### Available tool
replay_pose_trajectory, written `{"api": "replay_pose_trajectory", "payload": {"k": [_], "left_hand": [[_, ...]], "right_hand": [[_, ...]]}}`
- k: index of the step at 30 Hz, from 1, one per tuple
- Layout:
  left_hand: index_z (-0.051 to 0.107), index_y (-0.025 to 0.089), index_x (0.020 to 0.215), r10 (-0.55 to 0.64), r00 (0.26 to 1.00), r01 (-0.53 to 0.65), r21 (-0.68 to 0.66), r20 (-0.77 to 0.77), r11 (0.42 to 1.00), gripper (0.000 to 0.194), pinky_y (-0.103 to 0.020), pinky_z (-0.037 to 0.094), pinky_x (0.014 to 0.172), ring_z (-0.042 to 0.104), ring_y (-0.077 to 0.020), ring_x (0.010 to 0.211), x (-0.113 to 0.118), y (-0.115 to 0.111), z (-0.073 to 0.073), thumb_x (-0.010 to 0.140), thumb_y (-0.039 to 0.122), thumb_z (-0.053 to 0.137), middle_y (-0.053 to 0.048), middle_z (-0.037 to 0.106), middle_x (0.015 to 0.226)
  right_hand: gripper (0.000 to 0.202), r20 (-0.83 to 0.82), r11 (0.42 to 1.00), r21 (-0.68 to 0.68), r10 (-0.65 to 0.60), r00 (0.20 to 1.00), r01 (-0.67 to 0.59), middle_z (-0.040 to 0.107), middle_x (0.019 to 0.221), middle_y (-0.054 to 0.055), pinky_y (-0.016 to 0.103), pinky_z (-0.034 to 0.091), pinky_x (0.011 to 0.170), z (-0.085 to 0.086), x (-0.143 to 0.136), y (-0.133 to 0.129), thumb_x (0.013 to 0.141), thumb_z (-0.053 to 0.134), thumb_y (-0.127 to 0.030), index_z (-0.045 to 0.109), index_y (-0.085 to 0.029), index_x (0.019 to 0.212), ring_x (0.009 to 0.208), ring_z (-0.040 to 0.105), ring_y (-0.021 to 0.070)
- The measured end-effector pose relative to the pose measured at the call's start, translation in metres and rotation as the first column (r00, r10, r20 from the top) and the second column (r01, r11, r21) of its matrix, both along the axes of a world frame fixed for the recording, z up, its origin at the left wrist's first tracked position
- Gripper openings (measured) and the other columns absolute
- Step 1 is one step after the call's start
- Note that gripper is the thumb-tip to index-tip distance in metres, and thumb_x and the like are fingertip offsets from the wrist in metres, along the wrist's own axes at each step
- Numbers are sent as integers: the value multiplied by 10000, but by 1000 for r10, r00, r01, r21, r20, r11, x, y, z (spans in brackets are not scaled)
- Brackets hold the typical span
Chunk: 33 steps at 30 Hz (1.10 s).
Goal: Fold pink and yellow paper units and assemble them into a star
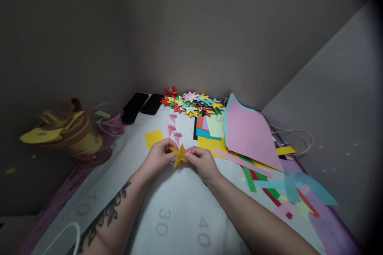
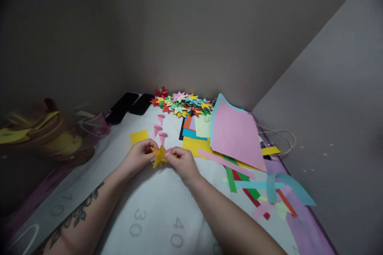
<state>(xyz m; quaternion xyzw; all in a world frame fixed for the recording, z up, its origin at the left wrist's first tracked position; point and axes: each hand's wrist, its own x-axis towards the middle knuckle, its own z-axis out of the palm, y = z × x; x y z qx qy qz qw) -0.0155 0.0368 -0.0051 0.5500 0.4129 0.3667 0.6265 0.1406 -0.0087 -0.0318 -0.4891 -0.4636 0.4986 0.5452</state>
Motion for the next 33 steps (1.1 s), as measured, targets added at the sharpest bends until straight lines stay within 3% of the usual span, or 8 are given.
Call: {"api": "replay_pose_trajectory", "payload": {"k": [2, 4, 7, 10, 17, 27, 33], "left_hand": [[562, 161, 745, 54, 998, -54, 0, 18, 999, 268, -170, 371, 443, 518, -79, 446, -1, 1, -2, 592, 262, 759, 36, 583, 545], [554, 169, 860, 109, 993, -107, -31, 47, 994, 351, -179, 387, 442, 524, -85, 442, -2, 3, -2, 604, 293, 760, 39, 597, 578], [555, 165, 970, 144, 984, -135, -95, 99, 986, 436, -198, 434, 481, 552, -93, 488, -3, 6, 0, 612, 304, 763, 26, 625, 651], [582, 150, 885, 141, 981, -125, -117, 133, 985, 365, -197, 457, 547, 566, -87, 553, -2, 5, 0, 604, 284, 773, 18, 629, 687], [589, 140, 770, 60, 996, -56, -54, 70, 997, 232, -184, 430, 583, 565, -82, 618, 5, -4, -8, 672, 288, 739, -17, 657, 764], [591, 145, 757, 64, 991, -56, -72, 117, 996, 219, -216, 469, 633, 606, -121, 705, 7, -4, -6, 677, 288, 736, -44, 678, 801], [581, 147, 740, 90, 990, -82, -76, 105, 994, 222, -207, 475, 567, 593, -98, 600, 10, -5, -5, 653, 267, 746, -5, 644, 719]], "right_hand": [[175, -47, 999, 39, -13, 999, 15, 622, 746, 28, 285, 417, 659, -2, 1, 1, 707, 669, -274, 603, -172, 582, 699, 539, 157], [186, -90, 990, 81, -105, 990, 112, 607, 808, 27, 280, 423, 686, -6, 3, 4, 713, 663, -282, 570, -177, 592, 752, 535, 158], [247, -83, 941, 61, -329, 941, 334, 506, 663, -25, 241, 378, 586, -12, 9, 8, 747, 631, -322, 489, -189, 595, 624, 449, 119], [266, 16, 905, 61, -423, 906, 421, 415, 590, -53, 231, 331, 538, -13, 12, 9, 775, 599, -341, 451, -197, 608, 561, 375, 108], [258, 283, 907, 270, -396, 874, 323, 436, 673, -29, 242, 355, 609, 0, 7, 2, 798, 573, -257, 415, -199, 603, 657, 435, 128], [191, 334, 925, 274, -348, 876, 263, 493, 699, -4, 245, 383, 596, 6, 4, -1, 784, 566, -215, 494, -197, 607, 687, 490, 143], [216, 362, 938, 266, -310, 879, 222, 486, 665, -14, 245, 365, 584, 5, 3, 0, 768, 585, -209, 485, -195, 577, 651, 478, 134]]}}
